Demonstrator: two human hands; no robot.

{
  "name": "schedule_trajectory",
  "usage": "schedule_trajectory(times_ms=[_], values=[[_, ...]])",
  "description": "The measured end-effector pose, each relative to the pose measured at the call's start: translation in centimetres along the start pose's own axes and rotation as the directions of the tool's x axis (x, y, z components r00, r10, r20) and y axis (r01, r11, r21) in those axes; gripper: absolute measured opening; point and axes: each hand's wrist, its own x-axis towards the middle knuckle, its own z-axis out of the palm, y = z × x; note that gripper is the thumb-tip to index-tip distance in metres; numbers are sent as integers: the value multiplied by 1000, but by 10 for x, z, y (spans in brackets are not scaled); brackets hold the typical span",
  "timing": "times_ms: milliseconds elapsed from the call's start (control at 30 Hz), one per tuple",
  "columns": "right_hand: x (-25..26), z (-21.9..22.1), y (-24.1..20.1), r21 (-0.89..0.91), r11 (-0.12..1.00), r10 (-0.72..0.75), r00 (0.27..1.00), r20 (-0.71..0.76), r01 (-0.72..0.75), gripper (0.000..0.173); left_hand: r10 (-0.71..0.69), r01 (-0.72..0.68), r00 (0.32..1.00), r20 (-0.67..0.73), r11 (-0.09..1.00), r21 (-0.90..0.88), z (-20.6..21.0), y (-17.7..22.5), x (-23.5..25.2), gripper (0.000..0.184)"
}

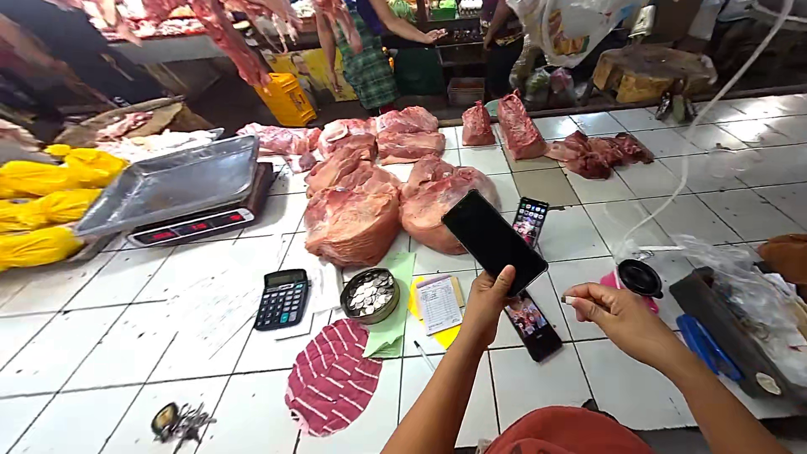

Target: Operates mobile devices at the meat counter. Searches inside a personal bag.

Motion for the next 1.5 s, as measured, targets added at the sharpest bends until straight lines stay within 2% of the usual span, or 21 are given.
schedule_trajectory(times_ms=[100,233,467,767,800,900,967,1167,1300,1400,1500], values=[[8,18,-7,38,999,33,998,44,-35,21,32,-31,999,-24,999,31,-13,-9,1,13],[18,43,-10,61,998,-3,997,-76,7,31,36,-36,999,-14,999,-14,-9,-17,1,10],[25,63,-1,252,966,-17,987,-160,57,21,40,-39,999,27,999,-34,-8,-18,7,11],[25,65,-3,365,930,81,992,-96,-41,16,0,-3,998,67,998,56,-15,-18,9,15],[24,64,-3,380,924,81,993,-83,-44,19,-10,5,997,72,998,65,-16,-18,10,15],[22,63,-1,413,910,75,995,-61,-44,44,-30,23,995,91,997,71,-19,-19,9,15],[21,64,-1,418,907,89,994,-61,-55,53,-35,28,994,103,997,70,-19,-20,9,14],[16,62,-2,423,903,101,994,-47,-72,64,-45,29,982,186,996,90,-21,-22,8,11],[13,63,1,426,901,92,996,-13,-78,62,-72,40,970,233,989,140,-22,-22,8,12],[13,58,8,402,909,77,993,92,-108,62,-112,57,953,281,979,196,-24,-23,9,14],[17,46,13,299,944,80,978,193,-136,79,-147,71,936,320,968,239,-24,-29,11,14]])
